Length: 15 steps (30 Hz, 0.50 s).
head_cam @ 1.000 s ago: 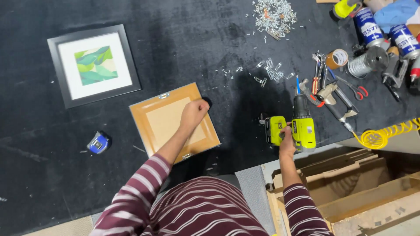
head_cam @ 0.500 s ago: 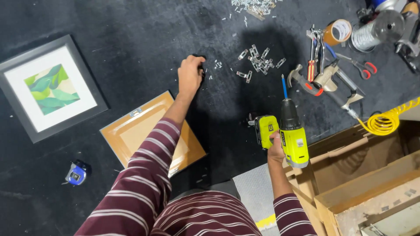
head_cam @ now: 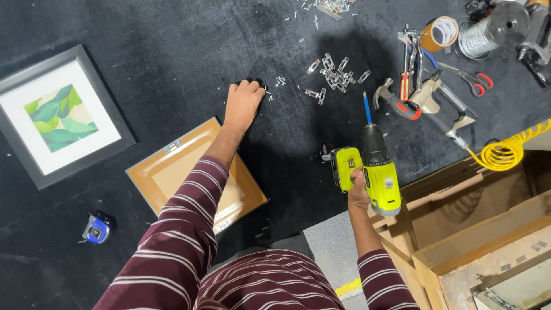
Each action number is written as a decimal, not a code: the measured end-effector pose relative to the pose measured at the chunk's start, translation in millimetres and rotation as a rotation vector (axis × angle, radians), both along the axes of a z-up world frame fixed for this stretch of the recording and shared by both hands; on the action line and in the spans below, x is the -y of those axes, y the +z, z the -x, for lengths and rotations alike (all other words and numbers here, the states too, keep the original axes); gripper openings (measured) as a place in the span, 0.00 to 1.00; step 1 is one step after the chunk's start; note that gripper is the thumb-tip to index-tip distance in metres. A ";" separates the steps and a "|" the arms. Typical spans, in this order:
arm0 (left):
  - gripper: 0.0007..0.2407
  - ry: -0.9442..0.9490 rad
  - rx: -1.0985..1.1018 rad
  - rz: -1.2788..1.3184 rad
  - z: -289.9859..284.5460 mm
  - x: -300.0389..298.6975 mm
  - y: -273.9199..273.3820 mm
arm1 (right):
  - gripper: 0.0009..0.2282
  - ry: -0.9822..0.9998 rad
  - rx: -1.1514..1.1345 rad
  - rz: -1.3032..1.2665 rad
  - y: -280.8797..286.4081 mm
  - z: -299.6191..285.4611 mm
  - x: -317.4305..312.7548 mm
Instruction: Attaching hanging hardware to the back of picture frames using a power drill and screws.
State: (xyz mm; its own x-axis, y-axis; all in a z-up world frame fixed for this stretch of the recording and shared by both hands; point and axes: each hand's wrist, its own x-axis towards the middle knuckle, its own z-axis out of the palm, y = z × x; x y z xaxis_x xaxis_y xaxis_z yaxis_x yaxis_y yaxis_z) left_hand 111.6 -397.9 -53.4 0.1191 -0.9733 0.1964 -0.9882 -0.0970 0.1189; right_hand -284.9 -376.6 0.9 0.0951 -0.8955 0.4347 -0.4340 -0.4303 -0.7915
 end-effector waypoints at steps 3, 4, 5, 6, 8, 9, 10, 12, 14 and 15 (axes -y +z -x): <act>0.03 0.016 0.016 -0.008 2.6 0.9 -0.5 | 0.08 0.000 -0.003 -0.028 -2.5 4.0 -0.3; 0.03 0.024 0.032 -0.013 3.5 1.0 -0.6 | 0.09 0.011 -0.017 -0.054 -0.5 4.7 -0.6; 0.03 0.023 0.032 -0.012 6.4 0.1 3.4 | 0.09 0.009 -0.018 -0.053 1.6 4.5 -1.0; 0.04 0.032 0.033 -0.015 9.3 -1.0 7.7 | 0.07 0.016 -0.003 -0.065 3.8 4.2 -1.6; 0.05 0.042 0.036 -0.015 16.2 -6.2 21.7 | 0.06 0.023 0.014 -0.074 15.4 4.6 -4.1; 0.04 0.124 -0.200 -0.007 20.6 -9.2 31.4 | 0.09 0.063 -0.041 -0.203 24.6 5.7 -6.4; 0.04 0.205 -0.436 0.001 25.2 -12.8 41.7 | 0.12 0.104 -0.097 -0.331 34.4 6.9 -9.2; 0.03 0.245 -0.667 0.082 34.1 -27.7 59.3 | 0.12 0.107 -0.141 -0.307 22.5 12.0 -7.5; 0.03 0.283 -0.903 0.167 47.3 -50.2 68.4 | 0.13 0.114 -0.189 -0.278 12.3 17.8 -8.1; 0.04 0.334 -1.127 0.170 54.2 -63.2 68.9 | 0.12 0.113 -0.176 -0.321 7.4 19.1 -6.6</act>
State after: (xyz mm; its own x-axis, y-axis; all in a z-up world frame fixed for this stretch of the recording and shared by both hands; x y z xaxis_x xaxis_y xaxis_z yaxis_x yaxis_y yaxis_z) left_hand 57.4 -334.7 15.5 0.5505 -0.8328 -0.0584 -0.2471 -0.2293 0.9415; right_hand -303.9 -369.9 8.3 0.2491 -0.9631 0.1017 -0.5393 -0.2252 -0.8114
